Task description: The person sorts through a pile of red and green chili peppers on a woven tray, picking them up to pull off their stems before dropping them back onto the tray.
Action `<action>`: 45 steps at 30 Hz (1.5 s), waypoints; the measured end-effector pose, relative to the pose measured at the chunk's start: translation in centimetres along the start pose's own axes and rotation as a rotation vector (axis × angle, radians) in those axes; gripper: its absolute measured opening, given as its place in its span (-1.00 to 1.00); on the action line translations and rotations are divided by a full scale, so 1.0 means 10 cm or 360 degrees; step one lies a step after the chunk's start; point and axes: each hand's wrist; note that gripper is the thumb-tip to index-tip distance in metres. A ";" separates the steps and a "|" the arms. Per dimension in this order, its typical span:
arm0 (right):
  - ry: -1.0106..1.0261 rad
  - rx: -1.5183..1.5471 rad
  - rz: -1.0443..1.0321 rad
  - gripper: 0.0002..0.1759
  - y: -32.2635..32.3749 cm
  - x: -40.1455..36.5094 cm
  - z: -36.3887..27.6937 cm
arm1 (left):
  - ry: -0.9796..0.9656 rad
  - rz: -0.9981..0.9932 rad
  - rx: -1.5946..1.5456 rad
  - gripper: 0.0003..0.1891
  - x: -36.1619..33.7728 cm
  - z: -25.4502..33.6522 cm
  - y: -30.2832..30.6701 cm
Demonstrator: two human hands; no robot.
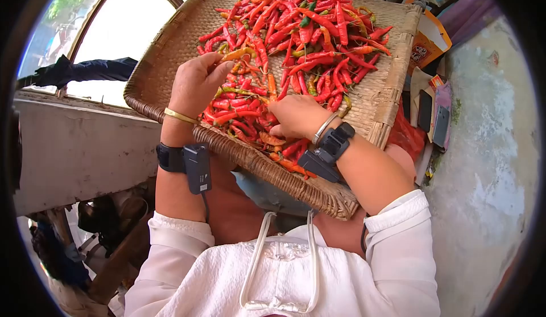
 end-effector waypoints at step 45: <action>-0.0593 0.1996 0.0604 -0.79 0.13 -1.03 0.07 | 0.0015 -0.0403 -0.1258 -0.72 0.10 0.05 -0.74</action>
Point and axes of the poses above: each hand's wrist, its own x-axis towards the middle knuckle, its own y-axis out of the back of the hand, z = x × y, and after that the axes turned 11 degrees about -x, right-handed
